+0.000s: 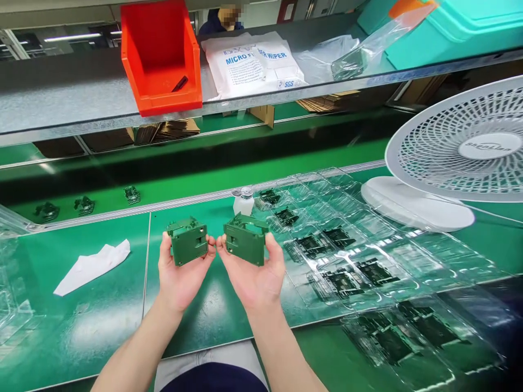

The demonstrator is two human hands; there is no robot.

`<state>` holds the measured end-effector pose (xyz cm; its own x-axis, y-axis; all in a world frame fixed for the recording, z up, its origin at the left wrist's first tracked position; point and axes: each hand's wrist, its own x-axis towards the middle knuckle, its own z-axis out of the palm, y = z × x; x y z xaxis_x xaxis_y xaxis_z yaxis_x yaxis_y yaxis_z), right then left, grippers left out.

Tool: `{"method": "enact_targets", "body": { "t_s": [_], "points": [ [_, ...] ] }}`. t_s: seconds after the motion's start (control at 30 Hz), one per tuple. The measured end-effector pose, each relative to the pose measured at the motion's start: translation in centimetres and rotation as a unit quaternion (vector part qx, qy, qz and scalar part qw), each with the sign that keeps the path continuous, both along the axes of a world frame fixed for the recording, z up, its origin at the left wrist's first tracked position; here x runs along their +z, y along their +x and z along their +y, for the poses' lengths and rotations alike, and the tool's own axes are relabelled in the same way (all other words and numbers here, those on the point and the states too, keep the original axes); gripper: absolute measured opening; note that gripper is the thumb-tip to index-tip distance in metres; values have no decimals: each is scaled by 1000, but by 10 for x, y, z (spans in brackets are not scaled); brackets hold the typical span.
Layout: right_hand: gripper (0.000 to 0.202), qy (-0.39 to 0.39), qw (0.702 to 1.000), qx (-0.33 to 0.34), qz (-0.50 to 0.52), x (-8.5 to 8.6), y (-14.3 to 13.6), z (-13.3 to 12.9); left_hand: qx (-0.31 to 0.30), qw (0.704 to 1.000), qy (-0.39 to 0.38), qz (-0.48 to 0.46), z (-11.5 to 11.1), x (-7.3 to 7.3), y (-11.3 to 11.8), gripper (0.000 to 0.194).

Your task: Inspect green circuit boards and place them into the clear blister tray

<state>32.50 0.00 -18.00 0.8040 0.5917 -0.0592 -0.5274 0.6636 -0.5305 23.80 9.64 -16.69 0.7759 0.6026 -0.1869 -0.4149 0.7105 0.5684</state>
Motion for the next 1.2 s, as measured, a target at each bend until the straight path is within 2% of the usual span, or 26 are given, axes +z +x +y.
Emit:
{"method": "enact_targets", "body": {
  "t_s": [0.07, 0.1, 0.13, 0.2, 0.27, 0.3, 0.33, 0.43, 0.5, 0.57, 0.63, 0.67, 0.73, 0.83, 0.9, 0.97, 1.0, 1.1, 1.2],
  "points": [
    [46, -39, 981, -88, -167, -8, -1, -9, 6, 983, 184, 20, 7, -5, -11, 59],
    [48, -57, 953, -139, -262, -12, 0, -14, 9, 961, 275, 23, 13, -7, -18, 61],
    [51, -70, 915, -185, -350, -16, 1, -21, 16, 931, 364, 15, 19, -7, -25, 61],
    [56, -83, 838, -246, -480, -20, 4, -33, 38, 853, 520, -24, 32, -5, -37, 62],
    [61, -85, 788, -261, -552, -22, 8, -42, 57, 764, 639, -63, 46, -4, -45, 59],
    [64, -86, 773, -261, -572, -22, 10, -46, 62, 729, 678, -73, 51, -4, -47, 58],
    [65, -90, 763, -259, -585, -22, 11, -48, 61, 713, 695, -73, 56, -5, -48, 59],
    [70, -113, 742, -255, -610, -23, 14, -49, 57, 692, 717, -65, 64, -9, -47, 65],
    [75, -120, 730, -256, -622, -24, 15, -49, 65, 667, 740, -56, 65, -12, -47, 71],
    [78, -118, 725, -255, -629, -25, 14, -48, 83, 630, 771, -44, 64, -13, -47, 77],
    [76, -108, 740, -248, -616, -26, 13, -49, 103, 608, 787, -28, 61, -12, -48, 79],
    [72, -102, 756, -242, -599, -27, 12, -49, 110, 609, 785, -25, 58, -11, -48, 78],
    [61, -91, 804, -217, -546, -29, 9, -52, 115, 642, 758, -30, 49, -7, -51, 73],
    [53, -104, 878, -159, -440, -35, 6, -59, 81, 746, 661, -17, 34, 1, -53, 62],
    [55, -117, 904, -131, -389, -38, 5, -64, 37, 818, 574, 7, 27, 4, -53, 61],
    [58, -130, 907, -127, -379, -39, 5, -68, -11, 869, 494, 4, 23, 5, -50, 64],
    [60, -140, 904, -128, -384, -38, 5, -69, -33, 886, 462, -10, 23, 4, -48, 66],
    [62, -160, 894, -135, -396, -33, 6, -73, -85, 916, 388, -51, 25, 1, -43, 65],
    [63, -154, 906, -131, -372, -30, 6, -76, -105, 944, 305, -65, 27, 1, -42, 64]
  ]
}}
